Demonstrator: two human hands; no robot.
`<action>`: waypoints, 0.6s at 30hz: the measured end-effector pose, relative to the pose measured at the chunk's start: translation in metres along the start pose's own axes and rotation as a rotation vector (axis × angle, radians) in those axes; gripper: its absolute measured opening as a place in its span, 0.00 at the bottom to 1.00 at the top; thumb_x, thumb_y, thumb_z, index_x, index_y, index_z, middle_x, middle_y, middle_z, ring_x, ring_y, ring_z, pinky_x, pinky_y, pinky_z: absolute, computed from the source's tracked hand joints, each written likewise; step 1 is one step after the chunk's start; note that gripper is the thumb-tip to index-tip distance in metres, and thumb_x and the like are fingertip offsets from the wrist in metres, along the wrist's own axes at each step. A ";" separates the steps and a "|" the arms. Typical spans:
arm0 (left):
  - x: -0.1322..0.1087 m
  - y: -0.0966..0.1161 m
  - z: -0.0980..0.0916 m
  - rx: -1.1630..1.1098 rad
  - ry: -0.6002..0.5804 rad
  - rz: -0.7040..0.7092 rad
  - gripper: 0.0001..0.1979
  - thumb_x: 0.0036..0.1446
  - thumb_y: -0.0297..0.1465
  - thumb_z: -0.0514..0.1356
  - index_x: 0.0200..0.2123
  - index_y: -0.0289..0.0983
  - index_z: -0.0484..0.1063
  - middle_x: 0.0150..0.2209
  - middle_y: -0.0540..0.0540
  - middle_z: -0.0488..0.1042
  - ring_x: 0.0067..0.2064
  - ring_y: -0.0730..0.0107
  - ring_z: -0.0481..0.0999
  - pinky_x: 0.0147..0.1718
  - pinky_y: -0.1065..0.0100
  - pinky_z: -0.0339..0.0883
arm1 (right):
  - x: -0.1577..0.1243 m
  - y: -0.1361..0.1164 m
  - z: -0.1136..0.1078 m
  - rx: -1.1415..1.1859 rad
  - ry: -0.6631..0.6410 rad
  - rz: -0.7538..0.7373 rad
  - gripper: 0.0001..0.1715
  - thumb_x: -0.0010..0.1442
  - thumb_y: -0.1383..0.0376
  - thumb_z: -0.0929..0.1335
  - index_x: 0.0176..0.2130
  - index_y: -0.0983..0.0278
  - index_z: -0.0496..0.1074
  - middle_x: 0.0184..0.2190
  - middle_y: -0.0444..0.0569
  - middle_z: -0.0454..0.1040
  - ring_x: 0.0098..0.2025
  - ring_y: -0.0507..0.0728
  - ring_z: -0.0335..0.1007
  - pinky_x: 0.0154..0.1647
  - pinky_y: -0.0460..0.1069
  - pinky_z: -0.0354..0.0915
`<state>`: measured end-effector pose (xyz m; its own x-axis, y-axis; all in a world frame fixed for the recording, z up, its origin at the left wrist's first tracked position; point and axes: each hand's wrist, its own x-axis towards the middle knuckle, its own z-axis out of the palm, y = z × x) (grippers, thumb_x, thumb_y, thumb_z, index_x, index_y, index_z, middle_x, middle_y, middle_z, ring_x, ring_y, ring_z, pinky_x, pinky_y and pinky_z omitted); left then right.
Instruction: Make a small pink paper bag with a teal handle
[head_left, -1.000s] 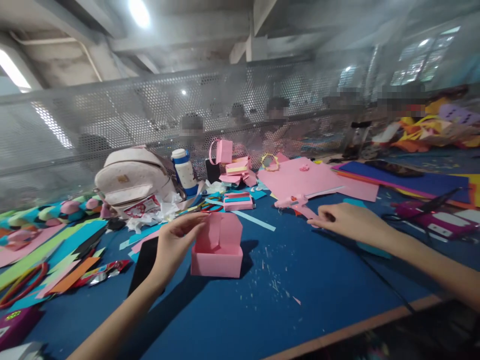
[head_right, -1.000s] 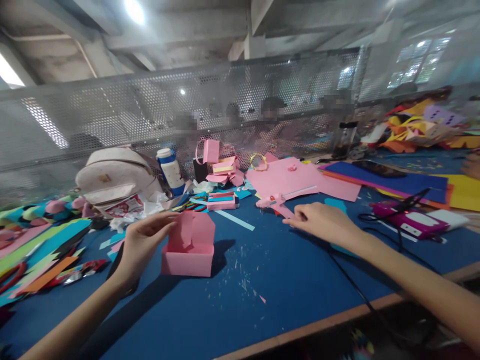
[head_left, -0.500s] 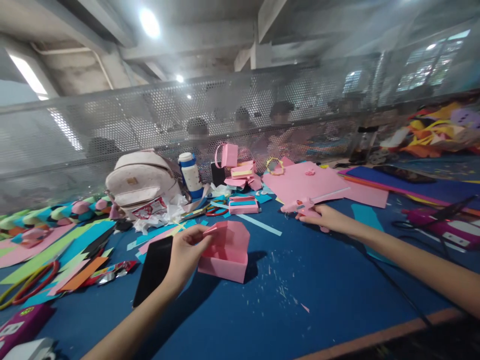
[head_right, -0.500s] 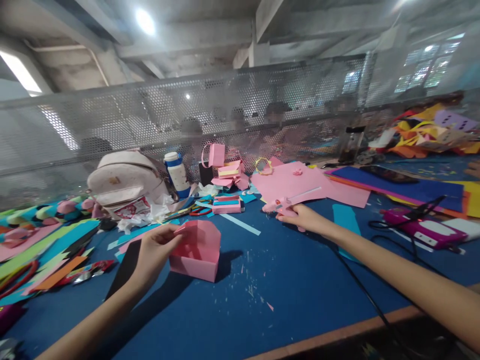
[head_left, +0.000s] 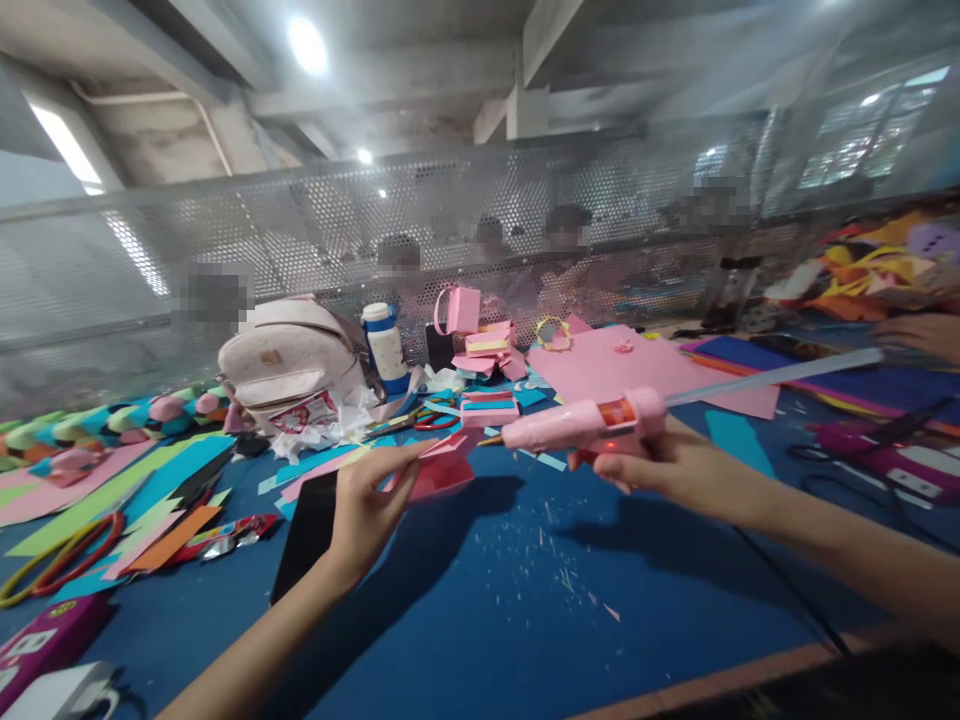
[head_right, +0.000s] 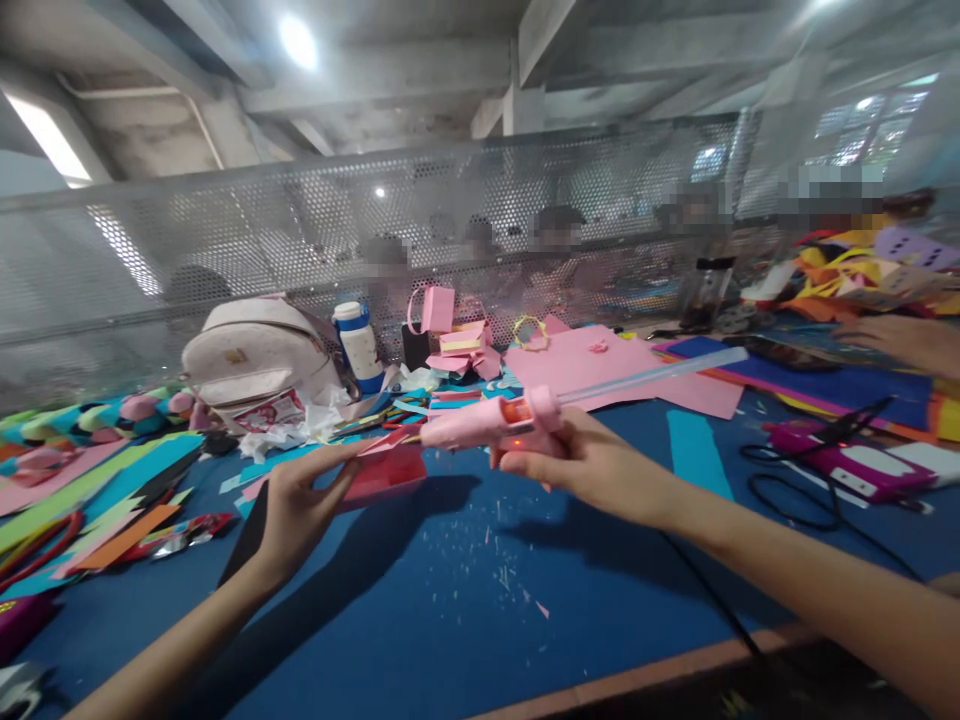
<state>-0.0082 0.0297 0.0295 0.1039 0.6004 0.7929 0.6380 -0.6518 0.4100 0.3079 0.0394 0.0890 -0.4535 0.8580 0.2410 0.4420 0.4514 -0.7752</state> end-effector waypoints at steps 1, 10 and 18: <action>-0.001 0.001 0.001 0.001 -0.003 0.016 0.11 0.58 0.24 0.60 0.40 0.40 0.80 0.37 0.47 0.83 0.37 0.68 0.82 0.37 0.72 0.72 | 0.001 -0.005 0.006 0.021 -0.032 -0.007 0.26 0.54 0.44 0.69 0.37 0.63 0.76 0.23 0.45 0.69 0.23 0.51 0.60 0.22 0.46 0.59; -0.003 0.002 0.003 -0.083 -0.079 0.052 0.14 0.59 0.22 0.59 0.43 0.43 0.79 0.39 0.49 0.82 0.39 0.71 0.81 0.39 0.74 0.70 | 0.022 0.001 0.032 0.045 -0.119 -0.068 0.23 0.58 0.50 0.69 0.44 0.64 0.75 0.29 0.46 0.71 0.27 0.51 0.60 0.26 0.46 0.60; 0.000 0.007 0.006 -0.230 -0.151 -0.023 0.13 0.63 0.24 0.55 0.44 0.42 0.78 0.39 0.46 0.77 0.40 0.71 0.77 0.40 0.72 0.68 | 0.028 0.004 0.038 0.025 -0.117 -0.030 0.24 0.58 0.47 0.68 0.39 0.65 0.75 0.25 0.44 0.68 0.27 0.52 0.61 0.31 0.48 0.62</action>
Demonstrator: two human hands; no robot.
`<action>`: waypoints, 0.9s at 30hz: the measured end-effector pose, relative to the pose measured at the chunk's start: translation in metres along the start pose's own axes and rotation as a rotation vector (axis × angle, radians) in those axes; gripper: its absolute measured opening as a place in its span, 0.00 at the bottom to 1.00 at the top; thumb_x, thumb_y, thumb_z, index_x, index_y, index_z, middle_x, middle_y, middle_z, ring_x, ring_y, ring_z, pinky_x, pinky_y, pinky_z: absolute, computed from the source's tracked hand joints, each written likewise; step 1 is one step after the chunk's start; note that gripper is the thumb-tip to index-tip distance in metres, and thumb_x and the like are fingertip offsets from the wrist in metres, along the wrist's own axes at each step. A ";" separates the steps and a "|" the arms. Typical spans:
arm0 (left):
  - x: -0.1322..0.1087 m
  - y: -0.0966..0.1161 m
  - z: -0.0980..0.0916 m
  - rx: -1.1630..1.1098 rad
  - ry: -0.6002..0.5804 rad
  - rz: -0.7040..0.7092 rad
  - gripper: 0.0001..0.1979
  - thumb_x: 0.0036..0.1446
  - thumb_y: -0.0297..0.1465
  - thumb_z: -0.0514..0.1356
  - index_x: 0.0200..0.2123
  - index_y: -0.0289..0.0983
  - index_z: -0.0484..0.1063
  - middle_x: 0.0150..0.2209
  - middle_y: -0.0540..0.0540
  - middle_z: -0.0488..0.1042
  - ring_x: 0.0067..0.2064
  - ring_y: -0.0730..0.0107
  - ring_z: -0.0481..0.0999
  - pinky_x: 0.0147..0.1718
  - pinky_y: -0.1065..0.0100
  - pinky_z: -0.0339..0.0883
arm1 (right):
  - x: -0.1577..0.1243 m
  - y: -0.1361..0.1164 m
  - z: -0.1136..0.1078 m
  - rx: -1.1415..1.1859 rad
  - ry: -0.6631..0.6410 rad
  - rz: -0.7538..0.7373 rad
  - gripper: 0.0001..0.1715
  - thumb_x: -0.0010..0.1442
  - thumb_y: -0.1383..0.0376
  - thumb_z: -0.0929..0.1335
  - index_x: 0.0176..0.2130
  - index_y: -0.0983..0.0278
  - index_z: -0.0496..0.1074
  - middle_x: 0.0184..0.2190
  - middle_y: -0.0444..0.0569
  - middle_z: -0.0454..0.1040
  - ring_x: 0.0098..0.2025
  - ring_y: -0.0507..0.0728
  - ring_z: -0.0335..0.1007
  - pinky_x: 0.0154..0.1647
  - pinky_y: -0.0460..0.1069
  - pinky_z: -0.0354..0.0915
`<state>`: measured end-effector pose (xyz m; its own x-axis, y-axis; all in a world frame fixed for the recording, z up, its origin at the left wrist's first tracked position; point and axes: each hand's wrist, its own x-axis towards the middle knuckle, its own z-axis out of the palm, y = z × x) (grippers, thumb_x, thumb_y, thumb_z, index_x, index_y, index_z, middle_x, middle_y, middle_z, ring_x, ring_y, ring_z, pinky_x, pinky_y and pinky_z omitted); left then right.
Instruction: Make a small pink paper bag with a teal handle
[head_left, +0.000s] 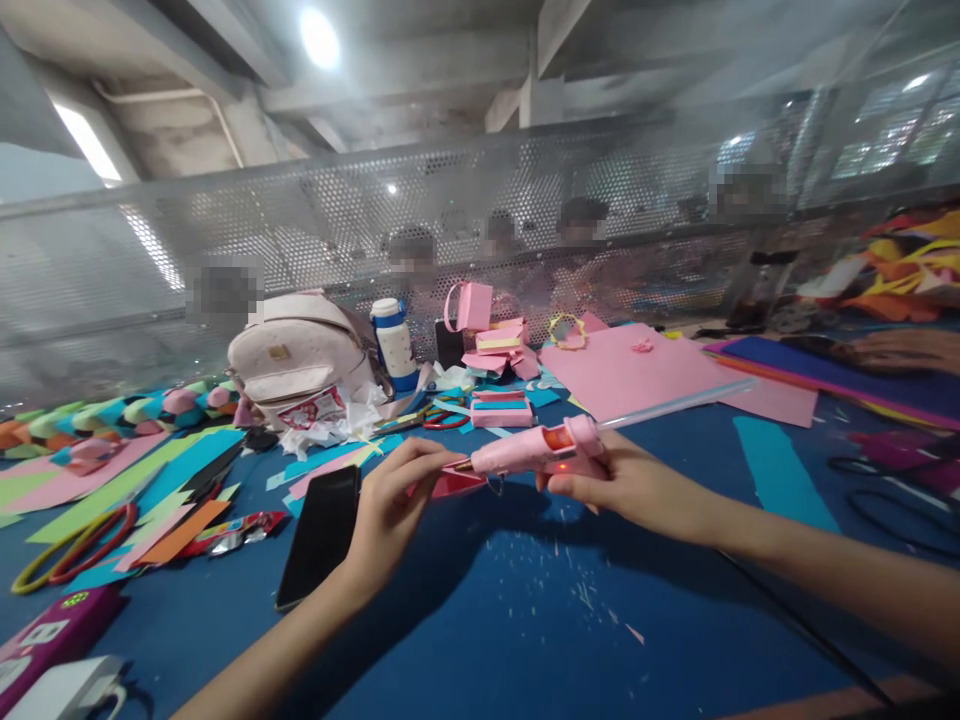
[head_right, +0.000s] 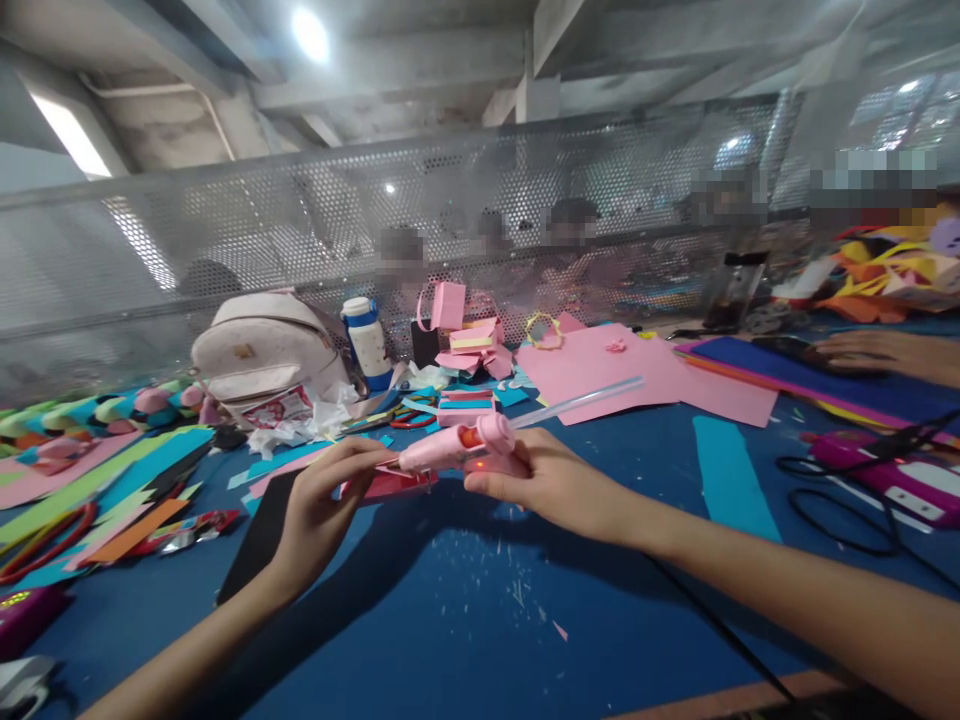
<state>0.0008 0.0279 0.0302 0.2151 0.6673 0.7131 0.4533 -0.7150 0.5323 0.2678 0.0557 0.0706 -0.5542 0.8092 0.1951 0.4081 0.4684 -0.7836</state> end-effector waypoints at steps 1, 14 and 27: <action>0.000 0.000 0.001 -0.005 0.013 -0.019 0.13 0.63 0.25 0.55 0.44 0.42 0.78 0.38 0.46 0.77 0.39 0.71 0.77 0.38 0.72 0.68 | 0.000 0.000 0.000 0.003 -0.002 0.009 0.24 0.58 0.47 0.68 0.39 0.65 0.75 0.25 0.44 0.69 0.27 0.52 0.62 0.31 0.48 0.62; -0.005 -0.002 0.005 -0.179 0.222 -0.228 0.02 0.53 0.28 0.66 0.29 0.40 0.78 0.30 0.49 0.80 0.34 0.69 0.80 0.36 0.71 0.72 | 0.003 0.004 0.000 -0.009 0.001 -0.053 0.22 0.59 0.49 0.68 0.43 0.63 0.76 0.27 0.45 0.71 0.31 0.54 0.66 0.36 0.49 0.65; -0.003 0.000 0.005 -0.141 0.232 -0.227 0.02 0.52 0.30 0.67 0.28 0.38 0.78 0.29 0.48 0.81 0.33 0.67 0.81 0.35 0.70 0.74 | 0.006 0.003 0.002 -0.004 0.006 -0.054 0.23 0.59 0.47 0.67 0.37 0.64 0.74 0.30 0.47 0.72 0.31 0.54 0.65 0.34 0.49 0.64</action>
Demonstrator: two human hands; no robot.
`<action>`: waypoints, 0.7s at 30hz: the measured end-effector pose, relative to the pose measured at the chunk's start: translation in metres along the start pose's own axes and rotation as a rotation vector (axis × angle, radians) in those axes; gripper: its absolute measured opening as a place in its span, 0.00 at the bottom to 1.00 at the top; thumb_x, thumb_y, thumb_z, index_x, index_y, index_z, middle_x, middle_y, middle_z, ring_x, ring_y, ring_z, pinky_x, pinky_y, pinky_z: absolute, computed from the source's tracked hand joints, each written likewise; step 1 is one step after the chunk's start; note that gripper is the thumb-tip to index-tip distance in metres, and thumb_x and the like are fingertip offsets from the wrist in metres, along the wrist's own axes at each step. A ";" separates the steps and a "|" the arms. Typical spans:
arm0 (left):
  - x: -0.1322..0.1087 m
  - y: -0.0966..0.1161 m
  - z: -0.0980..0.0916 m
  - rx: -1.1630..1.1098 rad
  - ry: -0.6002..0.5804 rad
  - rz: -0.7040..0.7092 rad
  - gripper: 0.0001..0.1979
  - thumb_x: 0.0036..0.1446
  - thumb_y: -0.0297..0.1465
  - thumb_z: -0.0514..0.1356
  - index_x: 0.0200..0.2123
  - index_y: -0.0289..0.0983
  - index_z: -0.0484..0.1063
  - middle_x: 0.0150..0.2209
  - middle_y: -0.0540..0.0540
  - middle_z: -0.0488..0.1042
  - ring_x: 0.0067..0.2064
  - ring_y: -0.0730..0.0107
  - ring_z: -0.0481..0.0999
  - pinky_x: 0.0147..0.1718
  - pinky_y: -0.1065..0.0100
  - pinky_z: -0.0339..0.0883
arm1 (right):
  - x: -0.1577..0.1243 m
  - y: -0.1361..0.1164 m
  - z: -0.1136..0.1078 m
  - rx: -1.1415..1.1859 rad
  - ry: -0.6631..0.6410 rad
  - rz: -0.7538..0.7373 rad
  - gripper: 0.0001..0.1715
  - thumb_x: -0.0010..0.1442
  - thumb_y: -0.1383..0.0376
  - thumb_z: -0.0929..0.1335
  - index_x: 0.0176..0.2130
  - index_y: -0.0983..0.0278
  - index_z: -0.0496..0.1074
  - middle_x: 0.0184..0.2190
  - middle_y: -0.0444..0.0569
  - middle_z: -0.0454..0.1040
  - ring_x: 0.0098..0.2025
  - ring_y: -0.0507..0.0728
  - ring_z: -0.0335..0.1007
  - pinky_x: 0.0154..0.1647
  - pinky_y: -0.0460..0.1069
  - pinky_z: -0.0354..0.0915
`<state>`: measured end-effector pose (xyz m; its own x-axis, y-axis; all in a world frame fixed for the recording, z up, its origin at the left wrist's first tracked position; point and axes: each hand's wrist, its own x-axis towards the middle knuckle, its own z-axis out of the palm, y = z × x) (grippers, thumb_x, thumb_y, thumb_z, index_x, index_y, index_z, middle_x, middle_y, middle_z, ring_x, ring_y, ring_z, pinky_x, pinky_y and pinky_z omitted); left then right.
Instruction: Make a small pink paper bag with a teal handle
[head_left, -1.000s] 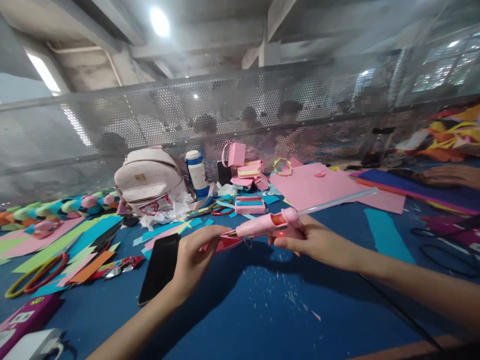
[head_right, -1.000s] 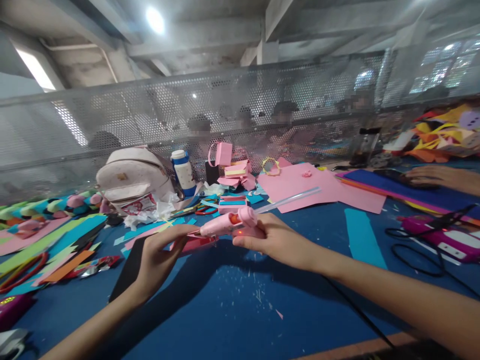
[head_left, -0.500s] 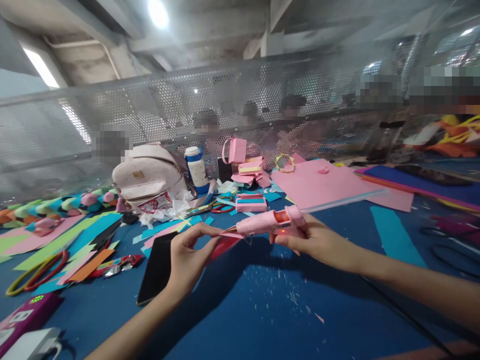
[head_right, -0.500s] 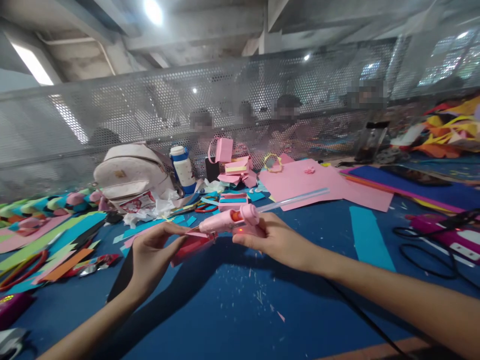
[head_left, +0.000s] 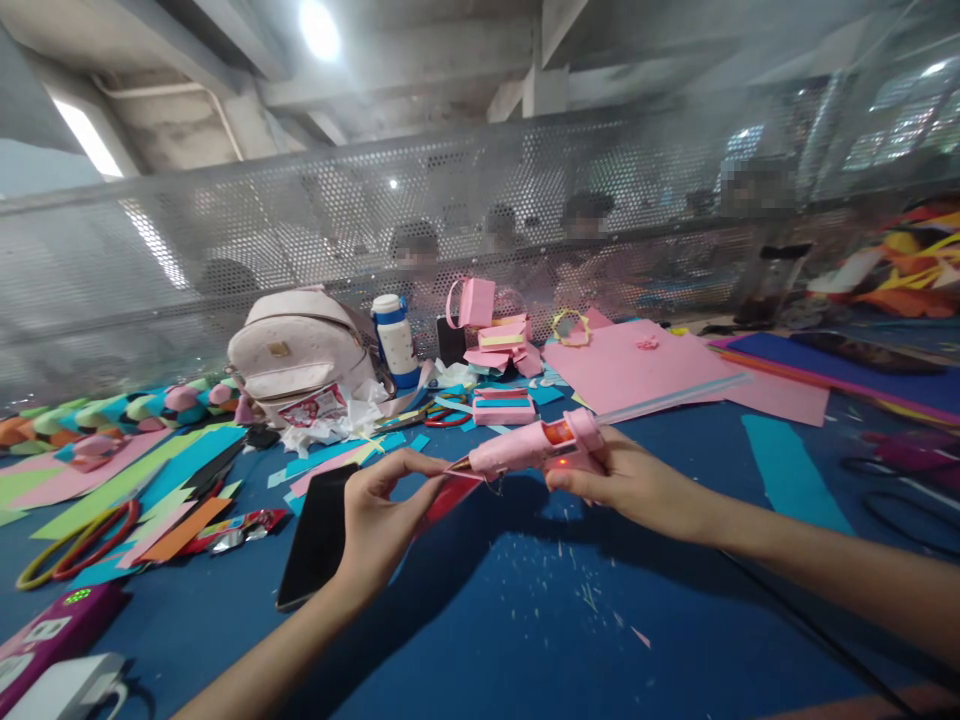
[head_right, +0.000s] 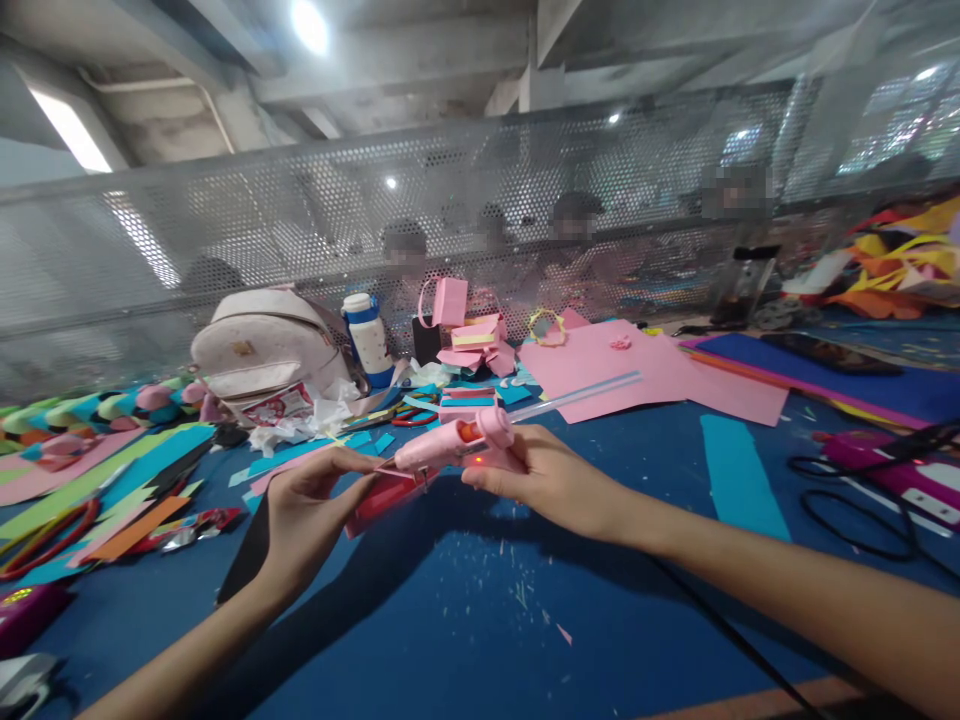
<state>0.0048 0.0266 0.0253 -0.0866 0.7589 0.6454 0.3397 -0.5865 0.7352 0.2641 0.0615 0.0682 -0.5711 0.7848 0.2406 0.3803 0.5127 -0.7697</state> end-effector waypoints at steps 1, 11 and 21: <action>0.000 0.000 0.000 0.004 0.002 0.001 0.02 0.52 0.30 0.67 0.28 0.38 0.78 0.29 0.48 0.81 0.33 0.68 0.81 0.35 0.70 0.74 | 0.000 0.001 0.000 0.006 -0.010 0.001 0.23 0.59 0.46 0.67 0.35 0.64 0.73 0.28 0.46 0.70 0.29 0.53 0.64 0.32 0.49 0.64; 0.000 0.002 0.000 0.003 -0.012 0.020 0.01 0.53 0.29 0.66 0.29 0.38 0.78 0.30 0.48 0.81 0.34 0.67 0.81 0.35 0.70 0.75 | 0.001 0.007 -0.001 0.059 -0.053 0.026 0.24 0.61 0.46 0.65 0.29 0.64 0.67 0.19 0.40 0.61 0.22 0.49 0.57 0.25 0.46 0.58; 0.001 0.003 0.000 0.021 -0.010 0.014 0.02 0.53 0.30 0.67 0.28 0.38 0.78 0.29 0.47 0.81 0.33 0.66 0.81 0.34 0.69 0.75 | 0.001 0.008 0.000 0.091 -0.056 0.026 0.25 0.61 0.46 0.65 0.28 0.64 0.67 0.18 0.40 0.61 0.21 0.48 0.56 0.21 0.45 0.56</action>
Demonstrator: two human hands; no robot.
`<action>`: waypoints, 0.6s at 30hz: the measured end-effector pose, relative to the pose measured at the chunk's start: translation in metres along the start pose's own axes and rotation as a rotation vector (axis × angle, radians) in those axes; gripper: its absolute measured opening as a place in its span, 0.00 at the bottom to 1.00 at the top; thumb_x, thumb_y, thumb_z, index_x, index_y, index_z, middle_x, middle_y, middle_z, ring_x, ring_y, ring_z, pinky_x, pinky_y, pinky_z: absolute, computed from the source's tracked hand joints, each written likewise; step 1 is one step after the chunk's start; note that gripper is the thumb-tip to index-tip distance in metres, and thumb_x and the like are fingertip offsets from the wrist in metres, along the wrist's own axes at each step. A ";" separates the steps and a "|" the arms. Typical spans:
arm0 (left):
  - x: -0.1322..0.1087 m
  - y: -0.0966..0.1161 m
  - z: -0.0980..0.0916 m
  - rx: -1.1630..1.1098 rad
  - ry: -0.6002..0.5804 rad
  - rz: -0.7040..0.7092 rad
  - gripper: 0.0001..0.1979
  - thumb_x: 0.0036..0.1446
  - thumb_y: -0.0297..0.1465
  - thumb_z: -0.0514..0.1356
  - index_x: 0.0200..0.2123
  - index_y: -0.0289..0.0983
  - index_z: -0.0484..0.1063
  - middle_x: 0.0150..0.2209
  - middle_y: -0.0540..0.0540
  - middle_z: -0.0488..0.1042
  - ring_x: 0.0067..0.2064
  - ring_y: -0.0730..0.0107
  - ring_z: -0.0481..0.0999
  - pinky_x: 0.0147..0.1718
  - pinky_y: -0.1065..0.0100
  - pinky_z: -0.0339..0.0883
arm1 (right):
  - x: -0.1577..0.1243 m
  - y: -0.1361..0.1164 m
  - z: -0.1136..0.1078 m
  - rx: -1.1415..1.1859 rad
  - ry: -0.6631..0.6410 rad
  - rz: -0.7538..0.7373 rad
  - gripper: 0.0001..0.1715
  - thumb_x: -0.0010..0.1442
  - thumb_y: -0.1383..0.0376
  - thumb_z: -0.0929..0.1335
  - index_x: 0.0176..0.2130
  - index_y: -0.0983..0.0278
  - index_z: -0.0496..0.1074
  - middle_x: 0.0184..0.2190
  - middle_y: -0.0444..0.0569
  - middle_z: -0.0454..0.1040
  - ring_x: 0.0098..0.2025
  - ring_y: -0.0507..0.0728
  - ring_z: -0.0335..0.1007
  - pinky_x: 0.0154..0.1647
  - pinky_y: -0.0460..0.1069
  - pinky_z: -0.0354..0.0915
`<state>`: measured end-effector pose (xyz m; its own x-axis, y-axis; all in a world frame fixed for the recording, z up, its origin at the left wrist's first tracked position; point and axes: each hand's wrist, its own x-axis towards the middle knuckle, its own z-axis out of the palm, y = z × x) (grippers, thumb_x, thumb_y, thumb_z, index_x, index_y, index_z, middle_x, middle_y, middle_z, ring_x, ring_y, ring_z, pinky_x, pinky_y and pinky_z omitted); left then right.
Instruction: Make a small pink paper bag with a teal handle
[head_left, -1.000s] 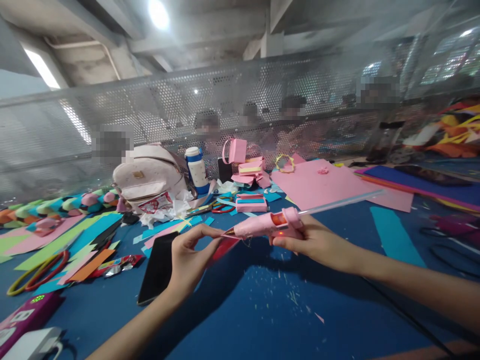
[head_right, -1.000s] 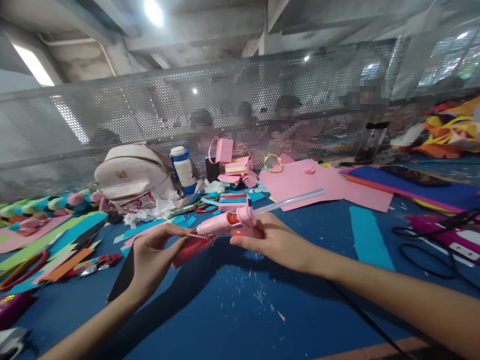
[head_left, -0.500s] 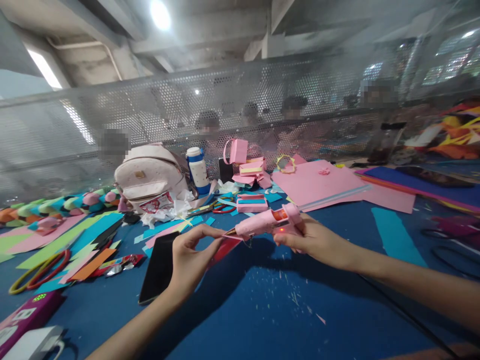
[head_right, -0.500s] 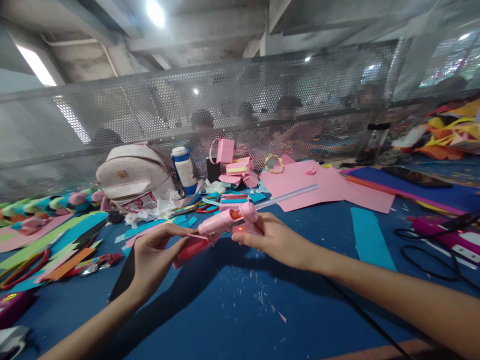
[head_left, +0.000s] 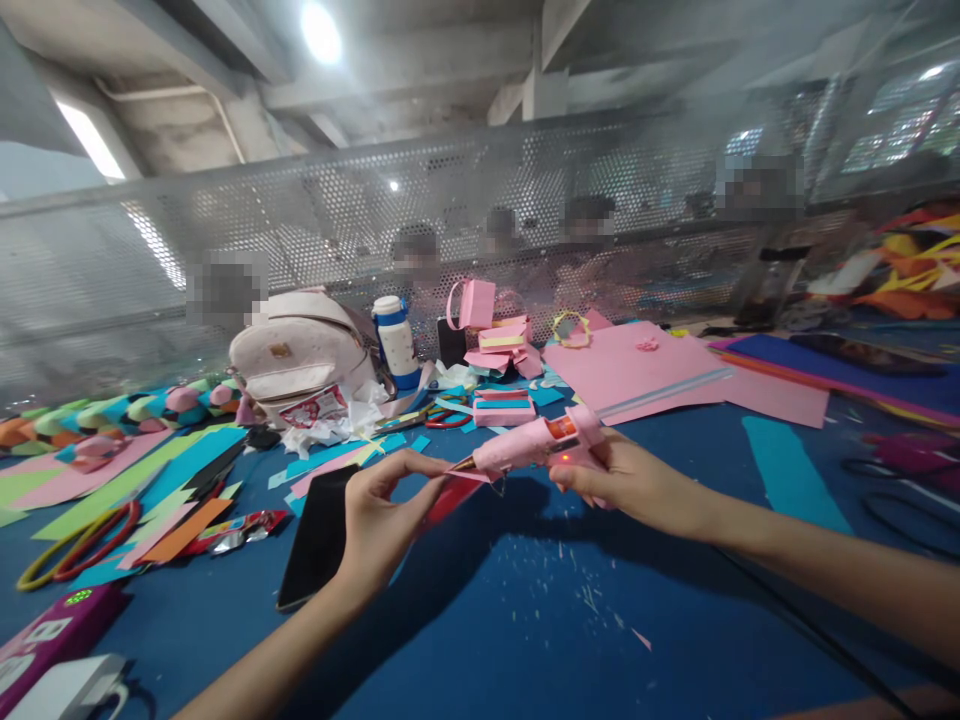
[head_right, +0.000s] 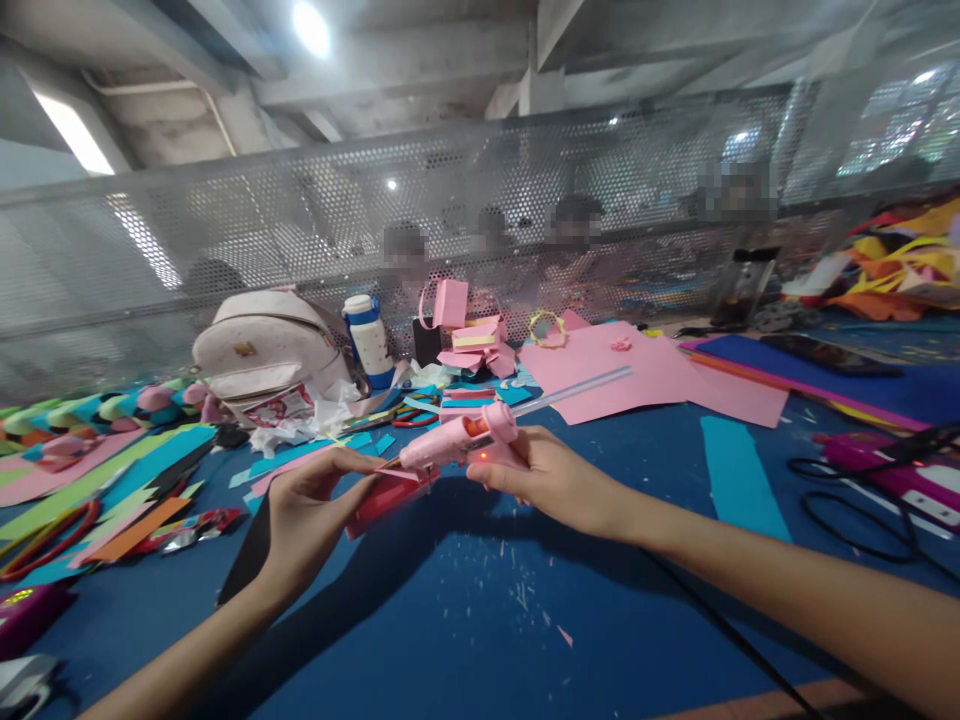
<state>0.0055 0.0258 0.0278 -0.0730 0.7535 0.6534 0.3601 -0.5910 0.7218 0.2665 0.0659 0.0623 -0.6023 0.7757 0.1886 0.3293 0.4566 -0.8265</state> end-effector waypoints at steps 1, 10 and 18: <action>0.000 0.000 0.000 0.002 0.000 -0.003 0.03 0.53 0.30 0.66 0.28 0.38 0.78 0.29 0.47 0.80 0.33 0.66 0.81 0.34 0.69 0.75 | 0.000 0.000 0.000 -0.002 -0.001 0.001 0.25 0.61 0.46 0.65 0.28 0.64 0.67 0.18 0.40 0.62 0.21 0.48 0.56 0.21 0.45 0.55; -0.001 -0.002 -0.001 -0.001 0.008 -0.028 0.02 0.52 0.30 0.66 0.29 0.38 0.78 0.30 0.48 0.81 0.33 0.68 0.80 0.35 0.69 0.74 | -0.002 0.000 -0.004 -0.008 0.002 -0.003 0.27 0.61 0.45 0.65 0.27 0.65 0.67 0.19 0.41 0.61 0.21 0.48 0.57 0.21 0.45 0.55; -0.001 -0.002 -0.001 -0.012 0.013 -0.032 0.02 0.53 0.30 0.66 0.29 0.38 0.78 0.29 0.47 0.80 0.33 0.67 0.80 0.35 0.68 0.74 | -0.006 0.001 -0.007 -0.030 0.028 0.023 0.27 0.61 0.44 0.64 0.27 0.64 0.66 0.18 0.41 0.62 0.21 0.49 0.57 0.20 0.45 0.55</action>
<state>0.0036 0.0263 0.0260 -0.0968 0.7683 0.6327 0.3460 -0.5701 0.7452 0.2756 0.0646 0.0639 -0.5738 0.7977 0.1852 0.3644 0.4513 -0.8146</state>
